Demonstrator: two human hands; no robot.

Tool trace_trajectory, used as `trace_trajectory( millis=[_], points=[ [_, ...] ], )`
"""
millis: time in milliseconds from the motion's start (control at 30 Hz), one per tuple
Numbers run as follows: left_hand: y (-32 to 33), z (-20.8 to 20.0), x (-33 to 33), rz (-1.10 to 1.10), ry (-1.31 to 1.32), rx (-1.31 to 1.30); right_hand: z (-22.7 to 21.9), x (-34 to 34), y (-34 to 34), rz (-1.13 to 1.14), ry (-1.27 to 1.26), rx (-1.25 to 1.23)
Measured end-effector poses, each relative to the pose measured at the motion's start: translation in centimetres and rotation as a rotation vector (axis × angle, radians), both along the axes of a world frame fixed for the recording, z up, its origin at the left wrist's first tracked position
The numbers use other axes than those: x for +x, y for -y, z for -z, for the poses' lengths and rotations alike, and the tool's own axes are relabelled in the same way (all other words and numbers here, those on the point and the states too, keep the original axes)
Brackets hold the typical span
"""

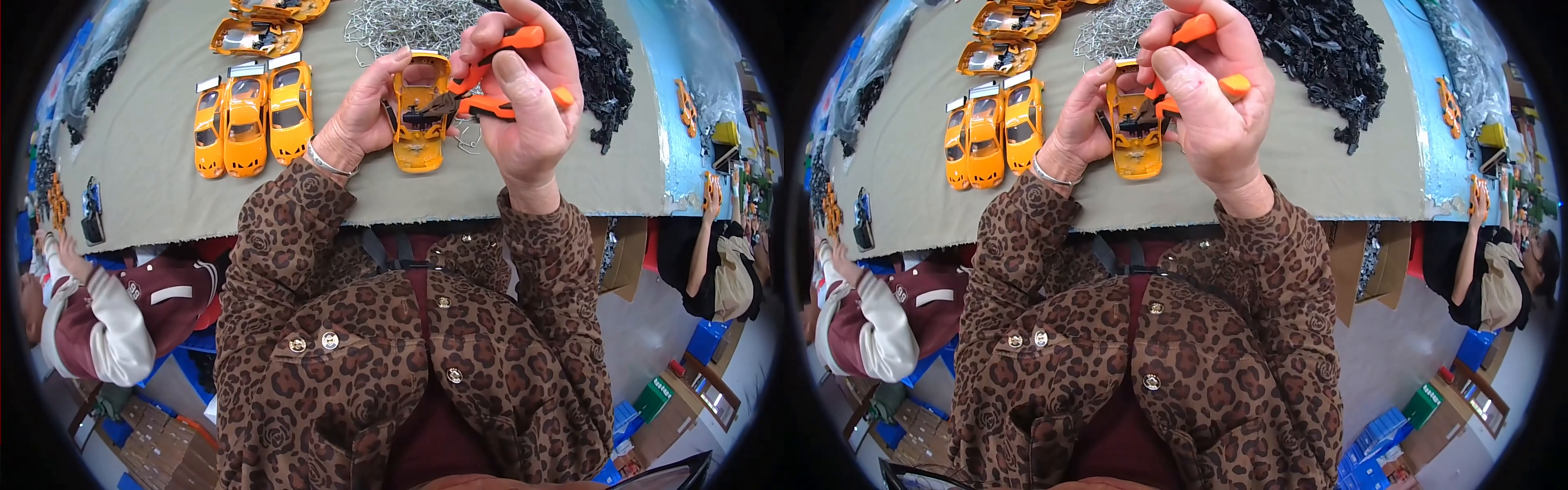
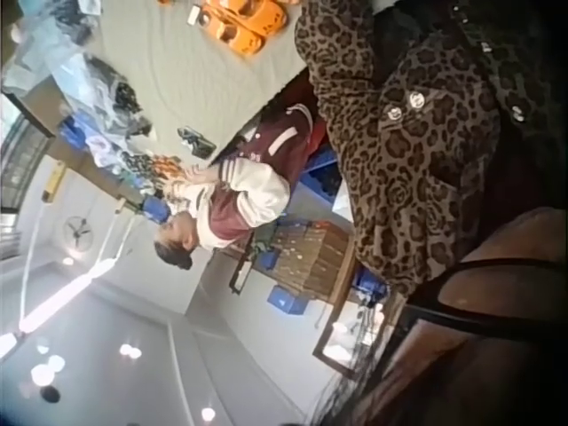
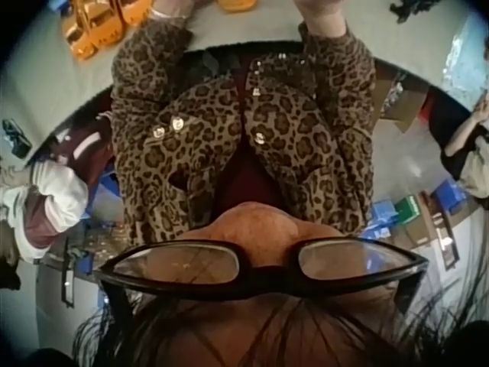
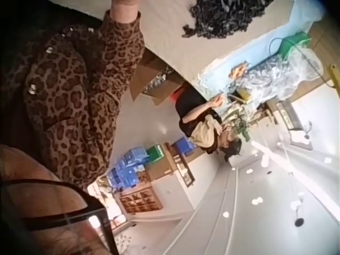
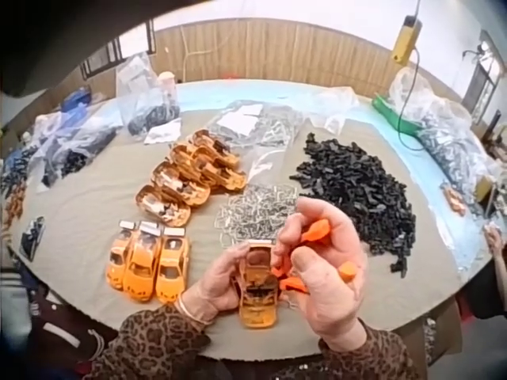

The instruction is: Assembling small yellow toy cars using pliers and a screwdriver at a factory workbench.

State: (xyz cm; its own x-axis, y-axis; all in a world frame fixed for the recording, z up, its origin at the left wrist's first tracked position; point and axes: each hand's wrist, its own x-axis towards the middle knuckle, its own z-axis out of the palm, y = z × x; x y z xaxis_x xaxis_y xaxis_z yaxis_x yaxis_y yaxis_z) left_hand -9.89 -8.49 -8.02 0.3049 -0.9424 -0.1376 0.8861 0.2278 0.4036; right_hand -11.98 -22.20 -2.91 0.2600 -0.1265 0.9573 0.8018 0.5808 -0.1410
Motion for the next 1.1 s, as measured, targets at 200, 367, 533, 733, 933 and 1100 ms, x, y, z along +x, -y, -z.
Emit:
trace_trajectory(
  millis=[200, 367, 533, 733, 933, 1100],
  points=[
    [-0.1, -0.4, -0.2, -0.042, 0.124, 0.01, -2.1, -3.6, -1.7, 0.156, -0.42, -0.005],
    [-0.3, -0.6, -0.4, 0.0, 0.114, -0.08, -4.2, -5.8, -2.4, 0.394, -1.09, 0.128],
    [-0.5, -0.2, -0.5, -0.015, 0.085, -0.125, -3.9, -5.0, -2.4, 0.42, -1.115, 0.136],
    [-0.4, 1.5, 0.0, -0.017, -0.066, -0.295, -0.9, -4.9, -4.0, 0.247, -0.444, 0.157],
    [-0.6, 0.5, 0.0, -0.105, 0.203, -0.124, -0.7, -9.6, -7.0, 0.847, -0.726, -0.072],
    [-0.8, 0.3, -0.5, -0.033, 0.128, -0.144, -0.2, -10.5, -7.7, 0.757, -0.666, 0.005]
  ],
)
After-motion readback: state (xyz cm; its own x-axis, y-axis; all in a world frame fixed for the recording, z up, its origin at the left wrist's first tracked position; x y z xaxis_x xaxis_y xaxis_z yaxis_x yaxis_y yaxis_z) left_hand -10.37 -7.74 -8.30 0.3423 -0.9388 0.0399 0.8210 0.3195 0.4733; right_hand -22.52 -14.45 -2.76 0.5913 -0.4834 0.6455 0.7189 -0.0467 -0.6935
